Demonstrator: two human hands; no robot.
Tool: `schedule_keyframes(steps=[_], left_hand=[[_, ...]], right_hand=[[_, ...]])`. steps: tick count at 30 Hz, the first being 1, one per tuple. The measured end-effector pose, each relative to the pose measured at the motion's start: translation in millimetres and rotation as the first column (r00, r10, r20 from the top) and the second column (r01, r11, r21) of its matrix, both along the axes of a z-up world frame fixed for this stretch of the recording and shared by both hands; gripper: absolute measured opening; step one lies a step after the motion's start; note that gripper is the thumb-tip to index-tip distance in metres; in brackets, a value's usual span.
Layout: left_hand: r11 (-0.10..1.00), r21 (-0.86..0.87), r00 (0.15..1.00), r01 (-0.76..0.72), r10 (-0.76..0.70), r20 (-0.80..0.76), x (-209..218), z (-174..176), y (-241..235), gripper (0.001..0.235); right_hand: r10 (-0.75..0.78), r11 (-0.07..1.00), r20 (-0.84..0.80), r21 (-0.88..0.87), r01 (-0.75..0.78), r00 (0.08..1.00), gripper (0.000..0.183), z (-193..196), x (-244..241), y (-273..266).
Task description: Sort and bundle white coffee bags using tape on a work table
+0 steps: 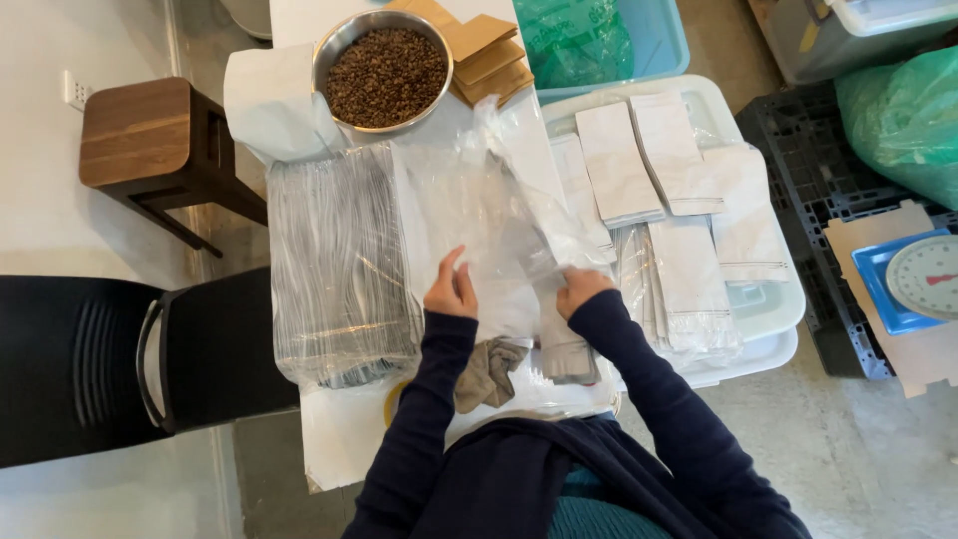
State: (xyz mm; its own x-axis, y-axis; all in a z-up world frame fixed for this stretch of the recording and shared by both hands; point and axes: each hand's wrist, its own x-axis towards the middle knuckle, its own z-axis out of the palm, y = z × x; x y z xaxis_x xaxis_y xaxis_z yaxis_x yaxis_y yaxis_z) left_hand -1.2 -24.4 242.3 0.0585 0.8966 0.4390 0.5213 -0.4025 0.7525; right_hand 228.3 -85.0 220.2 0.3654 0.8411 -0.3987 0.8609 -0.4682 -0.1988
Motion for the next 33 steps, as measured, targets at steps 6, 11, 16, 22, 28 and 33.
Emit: schedule_keyframes(steps=[6, 11, 16, 22, 28, 33], left_hand=[[0.919, 0.362, 0.974, -0.154, 0.204, -0.103, 3, -21, -5, 0.032], [0.935, -0.321, 0.988, 0.154, -0.145, 0.052, 26, -69, -66, 0.034], [0.733, -0.589, 0.919, 0.34, -0.125, 0.375, 28, -81, -46, 0.064], [0.53, -0.836, 0.944, 0.142, -0.328, -0.048, 21, -83, -7, 0.109], [0.633, -0.774, 0.876, -0.008, -0.369, -0.31, 18, -72, 3, 0.081], [0.485, -0.865, 0.818, -0.13, -0.441, -0.37, 5, -96, 25, 0.086]], right_hand=[[0.06, 0.998, 0.113, 0.0, -0.06, 0.992, 0.026, -58, -28, 27], [0.091, 0.996, 0.098, 0.002, -0.091, 0.991, 0.028, -34, -42, 30], [0.094, 0.992, -0.055, -0.081, -0.098, 0.994, 0.041, -29, -72, 5], [0.464, 0.883, -0.59, 0.367, -0.293, 0.66, 0.057, -2, -38, -46], [0.428, 0.86, -0.226, 0.401, -0.316, 0.875, 0.033, -79, -5, -75], [0.408, 0.794, 0.294, 0.352, -0.495, 0.864, 0.05, -102, -27, -123]])
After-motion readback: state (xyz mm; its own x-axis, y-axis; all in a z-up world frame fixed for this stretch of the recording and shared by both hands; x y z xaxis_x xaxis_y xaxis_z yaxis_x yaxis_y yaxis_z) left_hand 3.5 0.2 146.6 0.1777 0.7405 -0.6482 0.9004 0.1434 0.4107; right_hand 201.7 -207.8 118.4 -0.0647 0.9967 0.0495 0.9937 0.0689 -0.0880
